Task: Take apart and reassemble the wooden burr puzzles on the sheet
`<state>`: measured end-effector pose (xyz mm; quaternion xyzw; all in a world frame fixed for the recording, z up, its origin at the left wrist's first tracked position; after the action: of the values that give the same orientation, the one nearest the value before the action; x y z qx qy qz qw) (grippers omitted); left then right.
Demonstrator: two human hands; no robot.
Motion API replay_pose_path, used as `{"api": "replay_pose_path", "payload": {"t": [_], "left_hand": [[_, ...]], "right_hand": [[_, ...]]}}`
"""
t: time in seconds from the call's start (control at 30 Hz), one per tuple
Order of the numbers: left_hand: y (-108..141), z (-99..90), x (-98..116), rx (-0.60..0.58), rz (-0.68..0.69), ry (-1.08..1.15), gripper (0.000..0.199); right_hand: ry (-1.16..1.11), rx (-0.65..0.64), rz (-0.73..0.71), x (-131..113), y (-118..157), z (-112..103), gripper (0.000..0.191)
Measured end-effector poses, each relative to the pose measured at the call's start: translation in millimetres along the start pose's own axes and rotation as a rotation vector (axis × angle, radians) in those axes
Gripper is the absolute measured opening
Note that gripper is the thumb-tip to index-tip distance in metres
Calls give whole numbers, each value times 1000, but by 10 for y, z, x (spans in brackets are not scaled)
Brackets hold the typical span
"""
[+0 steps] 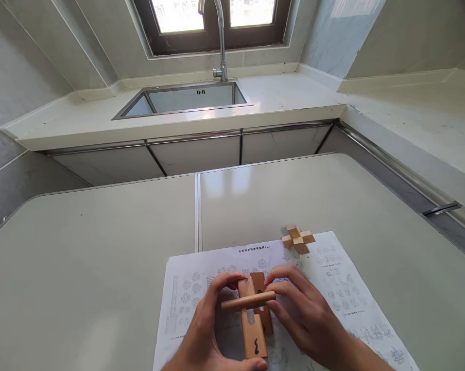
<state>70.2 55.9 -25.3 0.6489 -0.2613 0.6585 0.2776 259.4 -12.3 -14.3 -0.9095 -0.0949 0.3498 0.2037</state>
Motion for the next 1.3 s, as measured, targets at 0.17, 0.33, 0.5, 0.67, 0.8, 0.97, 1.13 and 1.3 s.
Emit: {"api": "replay_pose_path", "payload": {"t": [0.17,0.33,0.5,0.67,0.8,0.97,1.13,1.3], "left_hand": [[40,-31,-46,-5,18,-37,97],[41,-49,-52,8,43,-58,101],[38,-27,-3,0,68,-69,101],[25,-1,70,-2,89,-75,96],[22,7,66,-15,82,-80,98],[31,21,66,-27,111,-97,102],[15,50,107,-35,137,-124,108],[-8,108,128,-83,231,-171,113]], "right_hand": [[42,36,-12,-22,5,-26,15],[72,55,-17,-30,-4,-35,15],[99,66,-2,-8,-8,-40,15],[109,60,15,14,9,-32,16],[125,78,0,-1,16,-38,14],[153,107,-11,3,22,-45,16],[154,120,-17,20,3,-65,15],[120,109,5,32,-3,-81,16]]}}
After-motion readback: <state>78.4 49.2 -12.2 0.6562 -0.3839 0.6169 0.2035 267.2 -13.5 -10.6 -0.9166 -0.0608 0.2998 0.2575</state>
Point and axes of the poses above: each hand's wrist, its own y-axis away from the middle knuckle, its own z-axis out of the palm, x = y × z, the point moved 5 cm from there along -y, towards the middle knuckle, and after that the axes turned 12 degrees about y, right-handed, at the moved point
